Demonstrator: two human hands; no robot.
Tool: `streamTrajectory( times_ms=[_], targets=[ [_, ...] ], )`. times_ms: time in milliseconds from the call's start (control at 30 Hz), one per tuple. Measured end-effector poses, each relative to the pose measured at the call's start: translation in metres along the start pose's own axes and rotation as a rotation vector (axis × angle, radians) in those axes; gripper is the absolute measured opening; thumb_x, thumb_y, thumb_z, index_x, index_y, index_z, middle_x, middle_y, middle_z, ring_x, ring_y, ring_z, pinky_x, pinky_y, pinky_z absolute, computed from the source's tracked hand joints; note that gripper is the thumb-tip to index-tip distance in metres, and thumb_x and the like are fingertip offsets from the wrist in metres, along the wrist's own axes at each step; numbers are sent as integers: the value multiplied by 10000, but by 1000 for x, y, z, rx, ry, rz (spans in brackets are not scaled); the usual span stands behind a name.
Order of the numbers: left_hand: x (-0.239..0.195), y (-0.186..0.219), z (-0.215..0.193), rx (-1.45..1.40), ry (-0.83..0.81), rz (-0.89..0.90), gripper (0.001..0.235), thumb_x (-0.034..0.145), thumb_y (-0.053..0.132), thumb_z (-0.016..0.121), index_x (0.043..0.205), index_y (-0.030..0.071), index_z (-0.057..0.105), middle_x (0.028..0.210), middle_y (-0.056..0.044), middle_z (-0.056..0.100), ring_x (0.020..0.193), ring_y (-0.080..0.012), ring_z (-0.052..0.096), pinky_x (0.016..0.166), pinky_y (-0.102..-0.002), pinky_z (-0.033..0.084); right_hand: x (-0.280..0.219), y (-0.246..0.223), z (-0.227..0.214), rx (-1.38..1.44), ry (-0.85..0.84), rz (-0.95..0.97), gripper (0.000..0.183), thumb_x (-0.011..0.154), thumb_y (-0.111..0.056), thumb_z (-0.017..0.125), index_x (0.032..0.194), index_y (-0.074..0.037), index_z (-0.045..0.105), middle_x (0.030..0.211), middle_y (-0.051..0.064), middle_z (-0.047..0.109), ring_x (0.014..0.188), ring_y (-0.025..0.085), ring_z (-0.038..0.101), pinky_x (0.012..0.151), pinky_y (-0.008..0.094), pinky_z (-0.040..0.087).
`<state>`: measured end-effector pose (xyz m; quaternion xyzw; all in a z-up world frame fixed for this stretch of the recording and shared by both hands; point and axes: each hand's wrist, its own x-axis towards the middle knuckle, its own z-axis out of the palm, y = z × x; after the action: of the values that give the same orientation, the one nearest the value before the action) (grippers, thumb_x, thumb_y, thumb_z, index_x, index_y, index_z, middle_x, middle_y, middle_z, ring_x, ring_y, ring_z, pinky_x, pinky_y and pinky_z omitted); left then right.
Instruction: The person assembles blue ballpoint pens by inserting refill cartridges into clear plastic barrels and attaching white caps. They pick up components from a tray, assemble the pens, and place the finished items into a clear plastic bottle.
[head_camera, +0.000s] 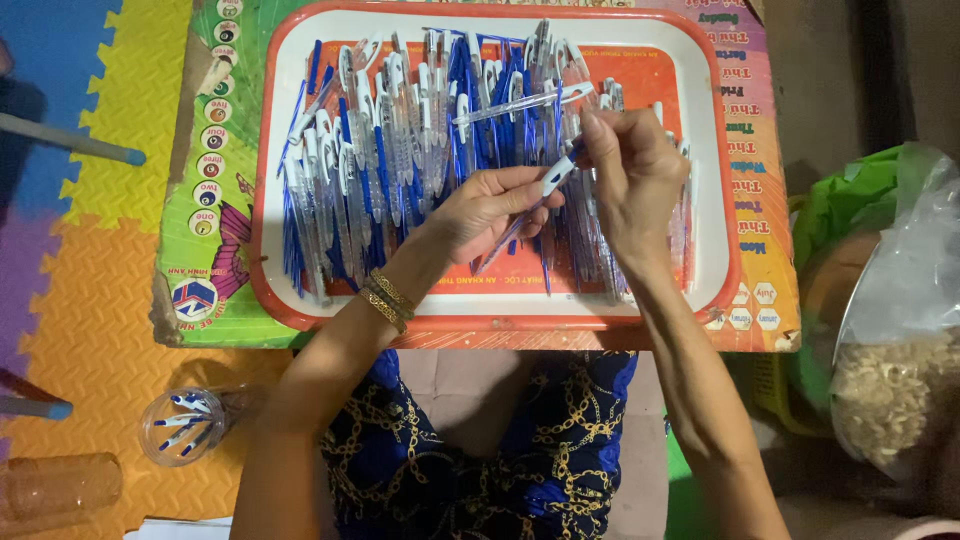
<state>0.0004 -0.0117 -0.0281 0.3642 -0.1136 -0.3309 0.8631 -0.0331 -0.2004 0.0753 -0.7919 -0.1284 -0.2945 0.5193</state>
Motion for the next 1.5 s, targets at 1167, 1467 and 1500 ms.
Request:
streamTrajectory(
  times_ms=[1167, 1467, 1500],
  targets=[
    [-5, 12, 20, 3, -12, 7, 446, 1130, 167, 645, 1533, -22, 609, 1076, -112, 727, 822, -131, 591, 653, -240, 436, 12, -17, -1, 322, -155, 249, 190, 1100, -130, 801, 1236, -37, 706, 1016, 44, 741, 858, 105, 677, 793, 248, 598],
    [-6, 12, 15, -23, -40, 0, 459, 1139, 202, 639, 1568, 50, 575, 1054, -61, 647, 832, -125, 565, 687, -250, 448, 22, -29, 6, 80, -170, 126, 134, 1138, -91, 743, 1179, -1, 652, 926, 88, 729, 769, 178, 735, 693, 287, 622],
    [-7, 14, 17, -35, -31, 27, 390, 1139, 179, 642, 1497, 25, 611, 1062, -85, 680, 836, -138, 581, 711, -280, 489, 25, -27, 7, 154, -187, 184, 187, 1100, -66, 819, 1172, 6, 662, 910, 85, 739, 770, 186, 785, 704, 275, 667]
  ],
)
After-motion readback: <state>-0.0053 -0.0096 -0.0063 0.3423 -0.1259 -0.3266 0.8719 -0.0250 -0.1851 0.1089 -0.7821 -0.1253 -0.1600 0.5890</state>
